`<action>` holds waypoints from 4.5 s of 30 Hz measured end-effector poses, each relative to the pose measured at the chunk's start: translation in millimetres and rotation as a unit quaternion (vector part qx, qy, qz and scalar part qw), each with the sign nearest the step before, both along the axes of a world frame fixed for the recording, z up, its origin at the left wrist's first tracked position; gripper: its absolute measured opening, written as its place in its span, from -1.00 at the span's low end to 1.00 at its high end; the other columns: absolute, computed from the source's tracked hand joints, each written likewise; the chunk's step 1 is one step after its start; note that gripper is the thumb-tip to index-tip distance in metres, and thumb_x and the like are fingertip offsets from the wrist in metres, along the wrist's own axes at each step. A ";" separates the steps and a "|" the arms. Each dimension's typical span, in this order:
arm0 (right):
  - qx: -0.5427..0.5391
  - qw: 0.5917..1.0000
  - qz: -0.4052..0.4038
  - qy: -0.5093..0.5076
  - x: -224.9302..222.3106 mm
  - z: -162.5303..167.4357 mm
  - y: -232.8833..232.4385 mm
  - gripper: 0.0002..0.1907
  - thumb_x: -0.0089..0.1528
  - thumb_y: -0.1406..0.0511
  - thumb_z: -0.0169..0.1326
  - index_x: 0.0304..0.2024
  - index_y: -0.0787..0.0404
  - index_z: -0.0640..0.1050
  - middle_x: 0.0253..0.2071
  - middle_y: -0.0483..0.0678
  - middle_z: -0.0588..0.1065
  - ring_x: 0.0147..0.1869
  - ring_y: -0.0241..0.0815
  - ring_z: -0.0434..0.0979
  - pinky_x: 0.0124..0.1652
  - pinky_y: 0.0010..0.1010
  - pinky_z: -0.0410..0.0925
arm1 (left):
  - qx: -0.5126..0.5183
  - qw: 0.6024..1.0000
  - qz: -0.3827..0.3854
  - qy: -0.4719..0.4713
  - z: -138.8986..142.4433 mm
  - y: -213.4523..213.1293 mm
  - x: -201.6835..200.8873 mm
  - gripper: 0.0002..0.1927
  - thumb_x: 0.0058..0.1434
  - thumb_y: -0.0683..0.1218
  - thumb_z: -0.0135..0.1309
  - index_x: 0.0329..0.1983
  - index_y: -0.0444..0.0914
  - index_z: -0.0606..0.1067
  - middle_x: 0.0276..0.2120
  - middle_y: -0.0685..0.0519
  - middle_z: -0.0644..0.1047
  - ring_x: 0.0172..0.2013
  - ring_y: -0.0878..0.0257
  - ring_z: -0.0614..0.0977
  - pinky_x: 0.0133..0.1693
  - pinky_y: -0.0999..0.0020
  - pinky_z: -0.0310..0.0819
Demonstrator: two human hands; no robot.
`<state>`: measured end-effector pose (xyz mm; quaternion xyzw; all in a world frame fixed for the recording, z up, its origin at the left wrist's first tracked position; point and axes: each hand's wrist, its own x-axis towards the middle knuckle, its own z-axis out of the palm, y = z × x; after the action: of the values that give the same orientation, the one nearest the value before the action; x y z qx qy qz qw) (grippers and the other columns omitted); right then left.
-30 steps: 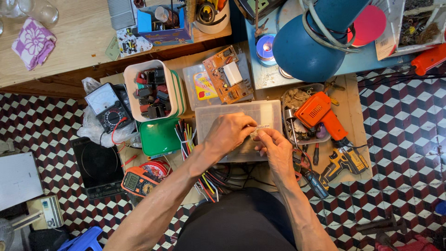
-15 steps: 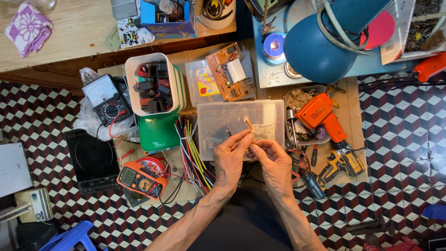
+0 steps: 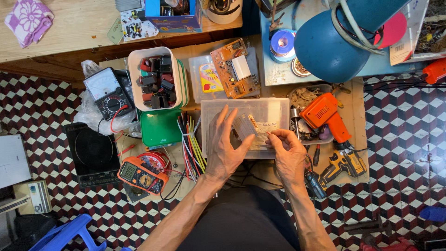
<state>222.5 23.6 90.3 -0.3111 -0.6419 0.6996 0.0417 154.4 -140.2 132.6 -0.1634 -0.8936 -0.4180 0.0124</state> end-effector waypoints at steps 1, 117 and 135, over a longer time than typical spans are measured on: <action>-0.001 1.000 0.002 0.002 -1.0 0.1 -0.6 -0.82 0.34 0.34 0.12 -0.07 0.35 0.58 -0.22 -0.08 0.59 -0.15 -0.35 0.60 -0.12 -0.54 0.46 | -0.002 1.000 -0.008 -0.010 -4.2 -1.2 -2.2 -0.16 0.10 0.01 0.36 0.38 -0.34 0.27 0.35 -0.26 0.29 0.36 -0.11 0.30 0.33 0.04 0.23; -0.162 0.986 -0.037 0.011 2.5 -4.8 3.1 -0.78 0.35 0.35 0.08 0.00 0.37 0.54 -0.23 0.00 0.56 -0.21 -0.26 0.56 -0.18 -0.48 0.43 | 0.012 0.998 -0.063 0.006 -17.3 -8.8 -0.5 -0.13 0.12 0.03 0.34 0.41 -0.33 0.24 0.39 -0.29 0.27 0.38 -0.14 0.29 0.36 0.03 0.17; -0.339 0.936 -0.023 0.090 24.0 9.1 8.2 -0.76 0.36 0.35 0.12 0.05 0.31 0.53 -0.25 -0.05 0.50 -0.16 -0.28 0.46 -0.10 -0.45 0.35 | 0.078 0.987 -0.113 -0.083 17.2 14.8 12.7 -0.85 0.29 -0.07 0.20 -0.18 -0.23 0.63 -0.31 0.05 0.60 -0.23 0.14 0.64 -0.18 0.25 0.54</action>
<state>246.4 31.8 99.4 -0.2577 -0.3531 0.8993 0.0074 167.2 -125.4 149.8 -0.2266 -0.8320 -0.4972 -0.0959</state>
